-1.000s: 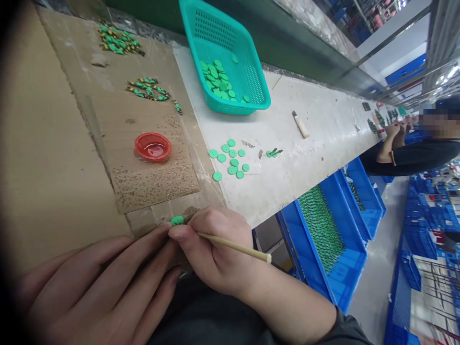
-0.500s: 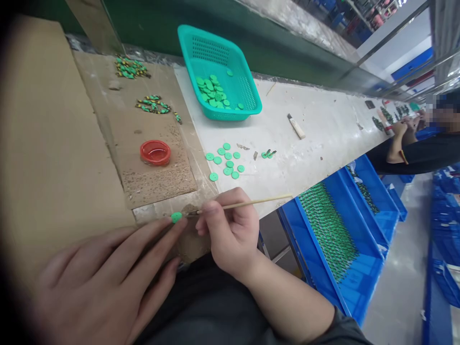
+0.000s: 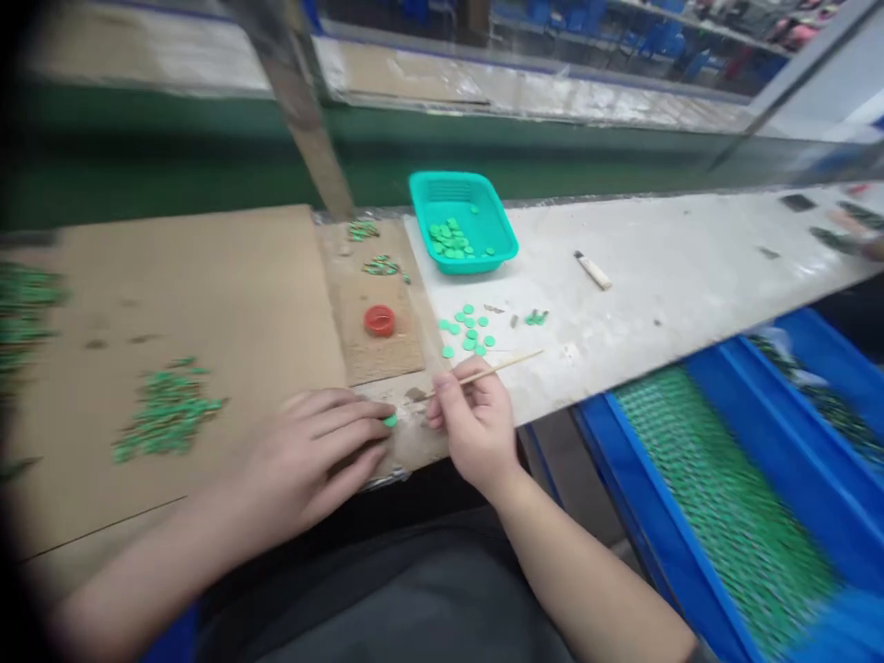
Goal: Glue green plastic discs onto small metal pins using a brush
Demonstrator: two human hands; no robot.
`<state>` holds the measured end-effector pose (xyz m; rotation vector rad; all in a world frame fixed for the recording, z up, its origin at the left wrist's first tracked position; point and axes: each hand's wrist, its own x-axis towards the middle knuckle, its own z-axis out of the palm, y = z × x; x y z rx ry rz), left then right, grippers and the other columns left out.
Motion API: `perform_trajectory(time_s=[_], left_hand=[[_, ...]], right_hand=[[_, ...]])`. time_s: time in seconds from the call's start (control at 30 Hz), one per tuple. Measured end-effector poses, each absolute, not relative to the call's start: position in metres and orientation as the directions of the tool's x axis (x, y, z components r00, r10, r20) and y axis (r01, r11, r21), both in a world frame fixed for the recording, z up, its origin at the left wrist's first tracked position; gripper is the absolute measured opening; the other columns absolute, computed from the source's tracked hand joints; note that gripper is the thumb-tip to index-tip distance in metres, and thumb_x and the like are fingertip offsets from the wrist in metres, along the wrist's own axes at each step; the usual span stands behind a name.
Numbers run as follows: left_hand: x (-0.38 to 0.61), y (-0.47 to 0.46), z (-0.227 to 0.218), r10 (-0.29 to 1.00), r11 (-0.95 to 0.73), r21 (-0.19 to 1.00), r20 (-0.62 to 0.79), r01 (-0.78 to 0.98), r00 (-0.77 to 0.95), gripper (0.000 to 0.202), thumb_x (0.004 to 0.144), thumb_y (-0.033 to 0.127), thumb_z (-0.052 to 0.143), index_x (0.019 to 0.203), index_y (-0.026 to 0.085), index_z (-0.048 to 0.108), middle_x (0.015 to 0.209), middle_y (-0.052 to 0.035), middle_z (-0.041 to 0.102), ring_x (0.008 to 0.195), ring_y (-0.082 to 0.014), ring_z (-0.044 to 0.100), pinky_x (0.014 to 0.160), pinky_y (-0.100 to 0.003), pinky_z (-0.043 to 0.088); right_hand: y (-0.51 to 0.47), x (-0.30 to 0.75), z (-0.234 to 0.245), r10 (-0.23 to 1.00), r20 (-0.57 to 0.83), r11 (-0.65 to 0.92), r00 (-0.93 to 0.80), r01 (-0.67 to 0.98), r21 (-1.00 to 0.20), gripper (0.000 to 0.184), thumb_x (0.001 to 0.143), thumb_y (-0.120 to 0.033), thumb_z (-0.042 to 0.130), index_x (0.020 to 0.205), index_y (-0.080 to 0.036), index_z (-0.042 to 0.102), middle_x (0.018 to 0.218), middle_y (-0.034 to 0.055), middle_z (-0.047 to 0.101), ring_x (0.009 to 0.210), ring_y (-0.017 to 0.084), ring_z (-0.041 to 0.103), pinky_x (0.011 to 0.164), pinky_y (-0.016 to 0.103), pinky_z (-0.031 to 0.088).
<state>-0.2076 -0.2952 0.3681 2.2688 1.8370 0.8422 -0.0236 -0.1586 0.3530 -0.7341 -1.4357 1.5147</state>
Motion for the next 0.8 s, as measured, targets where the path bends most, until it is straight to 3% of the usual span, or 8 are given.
perform_trajectory(time_s=[0.1, 0.17, 0.27, 0.33, 0.43, 0.5, 0.63, 0.8], left_hand=[[-0.207, -0.300, 0.379, 0.948, -0.263, 0.400, 0.278, 0.878, 0.157, 0.022, 0.113, 0.030, 0.060, 0.109, 0.029, 0.082, 0.127, -0.0017, 0.088, 0.115, -0.0199, 0.081, 0.106, -0.037, 0.062], [-0.215, -0.316, 0.379, 0.967, -0.177, 0.396, 0.240, 0.901, 0.085, 0.024, 0.113, 0.033, 0.059, 0.114, 0.030, 0.083, 0.134, -0.0020, 0.086, 0.121, -0.0178, 0.080, 0.110, -0.035, 0.063], [-0.250, -0.363, 0.383, 0.941, 0.159, 0.364, 0.225, 0.918, -0.252, 0.030, 0.115, 0.036, 0.053, 0.115, 0.027, 0.082, 0.121, -0.0063, 0.086, 0.112, -0.0187, 0.079, 0.104, -0.038, 0.064], [-0.282, -0.404, 0.394, 0.816, 0.445, 0.334, 0.231, 0.831, -0.530, 0.032, 0.116, 0.037, 0.052, 0.119, 0.021, 0.079, 0.113, -0.0100, 0.082, 0.103, -0.0203, 0.076, 0.097, -0.042, 0.064], [-0.326, -0.455, 0.412, 0.680, 0.664, 0.303, 0.135, 0.683, -0.721, 0.036, 0.111, 0.053, 0.068, 0.118, 0.018, 0.076, 0.102, -0.0038, 0.076, 0.087, -0.0174, 0.070, 0.085, -0.038, 0.063], [-0.342, -0.472, 0.416, 0.665, 0.710, 0.282, 0.033, 0.645, -0.746, 0.037, 0.108, 0.055, 0.074, 0.117, 0.019, 0.077, 0.105, -0.0036, 0.077, 0.088, -0.0172, 0.070, 0.087, -0.039, 0.064], [-0.347, -0.470, 0.405, 0.654, 0.746, 0.237, -0.084, 0.622, -0.752, 0.037, 0.106, 0.056, 0.077, 0.115, 0.020, 0.077, 0.116, -0.0060, 0.079, 0.107, -0.0218, 0.075, 0.103, -0.047, 0.065], [-0.345, -0.459, 0.400, 0.635, 0.747, 0.287, -0.038, 0.600, -0.772, 0.043, 0.104, 0.063, 0.076, 0.101, 0.021, 0.075, 0.098, -0.0029, 0.078, 0.089, -0.0180, 0.073, 0.088, -0.039, 0.065]], right_hand=[[-0.164, -0.017, 0.353, 0.883, 0.155, 0.020, -0.443, -0.295, -0.955, 0.045, 0.101, -0.052, 0.091, 0.085, -0.021, 0.063, 0.060, -0.0054, 0.071, 0.046, 0.007, 0.063, 0.048, 0.014, 0.055], [-0.164, -0.013, 0.347, 0.892, 0.132, 0.006, -0.432, -0.283, -0.959, 0.041, 0.101, -0.050, 0.092, 0.086, -0.021, 0.067, 0.065, -0.0030, 0.073, 0.051, 0.008, 0.066, 0.051, 0.014, 0.057], [-0.163, -0.011, 0.340, 0.905, 0.095, -0.014, -0.415, -0.251, -0.968, 0.039, 0.100, -0.056, 0.091, 0.091, -0.022, 0.075, 0.068, -0.0007, 0.073, 0.054, 0.011, 0.067, 0.051, 0.018, 0.059], [-0.162, -0.010, 0.339, 0.900, 0.099, -0.014, -0.425, -0.255, -0.967, 0.040, 0.098, -0.060, 0.091, 0.093, -0.022, 0.080, 0.067, 0.0003, 0.072, 0.055, 0.012, 0.068, 0.050, 0.021, 0.060], [-0.164, -0.010, 0.340, 0.887, 0.120, 0.010, -0.445, -0.242, -0.970, 0.041, 0.098, -0.062, 0.091, 0.092, -0.022, 0.084, 0.071, 0.0035, 0.074, 0.059, 0.015, 0.071, 0.053, 0.024, 0.064], [-0.164, -0.009, 0.339, 0.877, 0.130, 0.024, -0.462, -0.227, -0.974, 0.041, 0.098, -0.061, 0.090, 0.091, -0.021, 0.085, 0.074, 0.0053, 0.076, 0.064, 0.016, 0.074, 0.056, 0.026, 0.067], [-0.164, -0.009, 0.336, 0.867, 0.138, 0.027, -0.478, -0.232, -0.972, 0.038, 0.099, -0.059, 0.091, 0.091, -0.021, 0.086, 0.076, 0.0055, 0.077, 0.066, 0.016, 0.075, 0.060, 0.025, 0.068], [-0.163, -0.011, 0.334, 0.861, 0.188, 0.075, -0.472, -0.247, -0.966, 0.036, 0.104, -0.055, 0.086, 0.093, -0.021, 0.085, 0.076, 0.0039, 0.077, 0.064, 0.015, 0.076, 0.060, 0.023, 0.069]])
